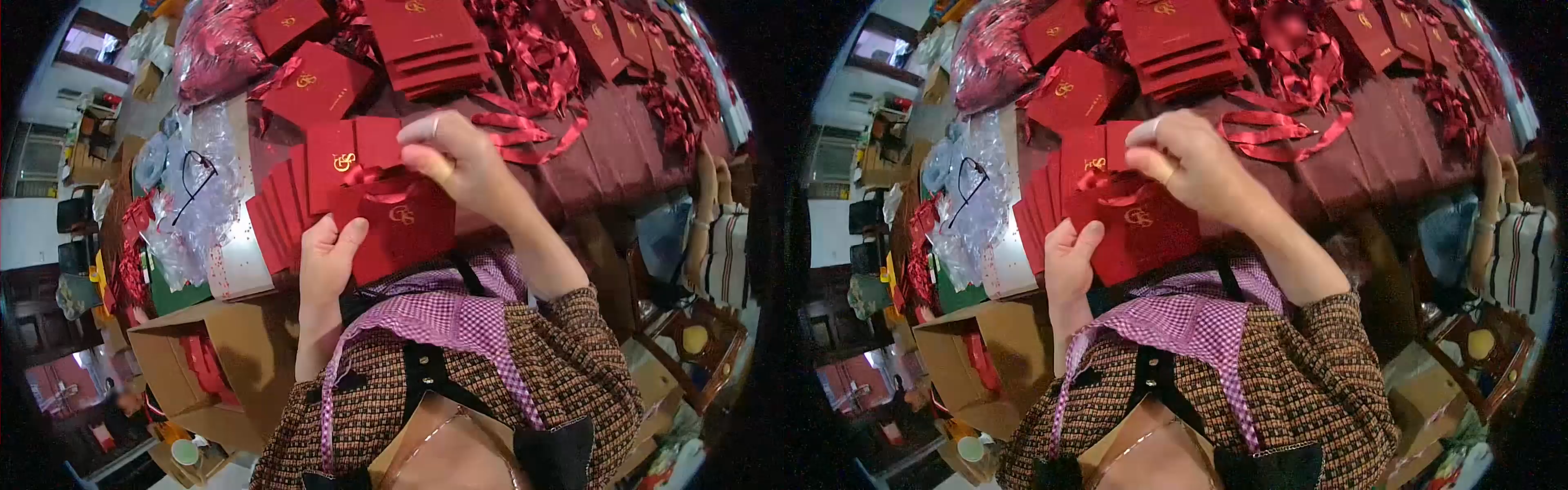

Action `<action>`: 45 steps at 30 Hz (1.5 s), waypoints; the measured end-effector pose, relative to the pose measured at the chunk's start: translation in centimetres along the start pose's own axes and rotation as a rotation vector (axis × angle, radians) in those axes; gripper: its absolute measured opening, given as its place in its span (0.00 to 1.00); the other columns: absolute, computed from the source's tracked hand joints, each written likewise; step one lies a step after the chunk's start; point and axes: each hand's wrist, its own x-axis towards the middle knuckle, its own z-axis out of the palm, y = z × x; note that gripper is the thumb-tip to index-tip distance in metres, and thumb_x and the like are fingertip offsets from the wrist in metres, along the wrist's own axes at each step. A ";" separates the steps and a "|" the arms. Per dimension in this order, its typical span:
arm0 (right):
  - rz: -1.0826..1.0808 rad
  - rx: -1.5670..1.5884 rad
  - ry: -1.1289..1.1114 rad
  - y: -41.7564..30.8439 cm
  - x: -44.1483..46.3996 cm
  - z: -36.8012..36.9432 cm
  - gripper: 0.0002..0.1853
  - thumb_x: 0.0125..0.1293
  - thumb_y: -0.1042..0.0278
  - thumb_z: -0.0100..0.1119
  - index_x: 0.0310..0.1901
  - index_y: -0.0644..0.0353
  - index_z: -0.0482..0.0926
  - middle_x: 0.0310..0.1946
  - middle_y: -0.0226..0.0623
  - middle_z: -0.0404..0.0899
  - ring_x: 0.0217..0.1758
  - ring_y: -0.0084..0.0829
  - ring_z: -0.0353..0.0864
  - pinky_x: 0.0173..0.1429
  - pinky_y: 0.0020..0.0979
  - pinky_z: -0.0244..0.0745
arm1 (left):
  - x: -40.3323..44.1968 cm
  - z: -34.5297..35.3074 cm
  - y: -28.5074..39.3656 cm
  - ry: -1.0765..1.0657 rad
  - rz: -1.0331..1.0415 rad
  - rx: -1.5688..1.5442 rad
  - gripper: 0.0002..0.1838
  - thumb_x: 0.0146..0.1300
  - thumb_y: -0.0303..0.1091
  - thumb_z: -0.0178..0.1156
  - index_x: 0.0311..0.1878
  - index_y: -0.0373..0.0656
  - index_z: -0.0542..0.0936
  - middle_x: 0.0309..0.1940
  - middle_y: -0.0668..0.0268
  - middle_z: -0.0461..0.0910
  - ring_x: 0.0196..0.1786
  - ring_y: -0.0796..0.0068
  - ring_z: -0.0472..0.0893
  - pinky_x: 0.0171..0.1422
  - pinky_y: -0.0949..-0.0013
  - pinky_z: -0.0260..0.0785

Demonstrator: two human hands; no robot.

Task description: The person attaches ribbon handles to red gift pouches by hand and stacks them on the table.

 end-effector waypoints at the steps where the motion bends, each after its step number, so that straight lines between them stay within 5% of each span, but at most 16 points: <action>1: 0.001 -0.070 0.005 0.8 0.3 -0.6 0.11 0.65 0.63 0.60 0.40 0.64 0.80 0.35 0.38 0.81 0.42 0.35 0.80 0.49 0.30 0.74 | 0.0 -0.2 -0.1 -0.011 -0.009 0.003 0.13 0.67 0.29 0.59 0.53 0.35 0.79 0.40 0.71 0.82 0.41 0.84 0.77 0.48 0.76 0.70; 3: 0.378 0.014 -0.164 1.0 0.3 -1.6 0.15 0.69 0.59 0.57 0.37 0.65 0.80 0.30 0.39 0.81 0.34 0.32 0.79 0.41 0.30 0.74 | 0.1 -0.5 -0.5 -0.009 0.049 0.003 0.13 0.68 0.30 0.59 0.53 0.35 0.79 0.41 0.70 0.82 0.41 0.83 0.77 0.49 0.76 0.70; 4: 0.302 -0.012 -0.257 1.8 0.1 -1.9 0.20 0.70 0.53 0.56 0.35 0.67 0.79 0.25 0.40 0.79 0.27 0.27 0.75 0.34 0.31 0.70 | 0.0 -0.2 -0.4 -0.013 0.061 -0.016 0.14 0.68 0.31 0.59 0.53 0.35 0.79 0.42 0.70 0.82 0.42 0.83 0.77 0.49 0.75 0.70; 8: 0.403 0.197 -0.520 1.8 0.2 -2.4 0.28 0.64 0.42 0.59 0.34 0.68 0.82 0.23 0.46 0.78 0.27 0.33 0.75 0.36 0.34 0.71 | 0.0 -0.1 -0.2 -0.035 0.053 -0.024 0.13 0.68 0.30 0.58 0.53 0.34 0.79 0.43 0.69 0.82 0.43 0.83 0.77 0.50 0.75 0.69; 12: 0.349 0.371 -0.472 2.1 0.2 -1.5 0.21 0.61 0.51 0.65 0.33 0.67 0.83 0.25 0.40 0.81 0.31 0.27 0.78 0.40 0.30 0.73 | -0.4 -0.5 -0.2 -0.090 0.017 0.029 0.14 0.68 0.31 0.58 0.53 0.34 0.79 0.43 0.68 0.82 0.44 0.82 0.77 0.51 0.75 0.70; 14: 0.420 0.375 -0.446 2.6 0.0 -0.9 0.12 0.63 0.63 0.63 0.32 0.66 0.81 0.23 0.24 0.79 0.29 0.16 0.74 0.36 0.24 0.71 | -0.7 -0.3 0.4 -0.136 -0.063 -0.021 0.14 0.68 0.31 0.59 0.52 0.33 0.79 0.43 0.67 0.83 0.44 0.80 0.79 0.52 0.73 0.71; 18: 0.583 0.200 -0.311 4.0 -0.3 -0.6 0.10 0.62 0.68 0.61 0.31 0.68 0.79 0.22 0.28 0.78 0.28 0.18 0.73 0.32 0.26 0.68 | -0.4 -1.3 0.0 -0.128 -0.091 -0.093 0.15 0.67 0.32 0.60 0.53 0.33 0.78 0.45 0.64 0.83 0.46 0.78 0.80 0.53 0.71 0.72; 23: 0.487 -0.026 -0.185 3.1 -0.1 -0.9 0.11 0.63 0.66 0.62 0.35 0.67 0.80 0.23 0.38 0.80 0.28 0.26 0.78 0.37 0.30 0.73 | 0.0 -1.5 0.4 0.036 -0.130 -0.282 0.15 0.67 0.30 0.58 0.54 0.35 0.77 0.47 0.63 0.82 0.47 0.74 0.81 0.54 0.70 0.73; 26: 0.184 -0.156 -0.029 1.2 0.0 -1.3 0.14 0.58 0.60 0.66 0.35 0.64 0.80 0.28 0.44 0.81 0.35 0.45 0.80 0.39 0.37 0.73 | 0.6 -1.9 1.1 0.161 -0.059 -0.354 0.15 0.68 0.28 0.55 0.56 0.35 0.76 0.49 0.62 0.81 0.49 0.72 0.81 0.56 0.68 0.73; 30: -0.263 -0.267 -0.458 -3.8 -0.2 -1.5 0.36 0.48 0.53 0.71 0.60 0.53 0.72 0.58 0.39 0.73 0.66 0.44 0.67 0.66 0.48 0.59 | 1.0 -1.4 2.9 0.253 0.057 -0.406 0.18 0.68 0.24 0.51 0.61 0.34 0.71 0.55 0.58 0.77 0.55 0.67 0.79 0.60 0.64 0.72; 34: -0.393 -0.431 -0.445 -3.7 -1.2 1.4 0.27 0.56 0.69 0.62 0.60 0.54 0.72 0.59 0.41 0.73 0.64 0.43 0.71 0.64 0.44 0.64 | 0.9 -1.3 2.9 0.273 0.044 -0.403 0.20 0.71 0.31 0.51 0.63 0.35 0.67 0.53 0.56 0.78 0.52 0.65 0.80 0.55 0.60 0.75; 36: -0.371 -0.195 -0.200 -2.0 -0.4 1.3 0.24 0.56 0.73 0.61 0.57 0.56 0.75 0.51 0.41 0.79 0.55 0.42 0.78 0.58 0.42 0.70 | 0.8 -3.1 2.0 -0.116 0.103 -0.869 0.24 0.72 0.38 0.50 0.66 0.35 0.64 0.53 0.52 0.78 0.48 0.60 0.81 0.45 0.56 0.78; 37: -0.290 -0.143 -0.071 -2.1 0.0 0.8 0.18 0.60 0.76 0.59 0.53 0.61 0.77 0.45 0.43 0.82 0.45 0.39 0.82 0.52 0.35 0.73 | 0.7 -2.9 2.6 -0.052 0.078 -0.719 0.27 0.74 0.44 0.47 0.68 0.35 0.61 0.52 0.46 0.77 0.45 0.56 0.82 0.37 0.55 0.79; 39: 0.326 -0.059 -0.043 -3.6 0.4 -0.4 0.14 0.65 0.76 0.56 0.52 0.65 0.77 0.44 0.42 0.82 0.44 0.29 0.80 0.51 0.29 0.72 | 0.8 -3.1 3.0 0.074 0.166 -0.522 0.26 0.75 0.42 0.45 0.68 0.34 0.61 0.52 0.42 0.76 0.46 0.55 0.82 0.39 0.58 0.79; 42: 0.373 0.465 0.168 -1.8 1.4 -0.6 0.12 0.68 0.74 0.54 0.51 0.68 0.77 0.43 0.31 0.81 0.45 0.19 0.75 0.53 0.25 0.70 | 0.6 -4.1 2.9 0.108 0.206 -0.448 0.23 0.74 0.37 0.45 0.66 0.33 0.63 0.51 0.41 0.76 0.45 0.56 0.82 0.39 0.61 0.80; 45: 0.474 0.634 0.142 -0.3 1.9 -1.1 0.13 0.67 0.75 0.53 0.52 0.69 0.77 0.46 0.34 0.81 0.48 0.24 0.77 0.56 0.28 0.71 | 0.2 -4.7 2.6 0.164 0.188 -0.449 0.19 0.73 0.33 0.46 0.62 0.33 0.66 0.50 0.43 0.77 0.44 0.59 0.82 0.40 0.62 0.80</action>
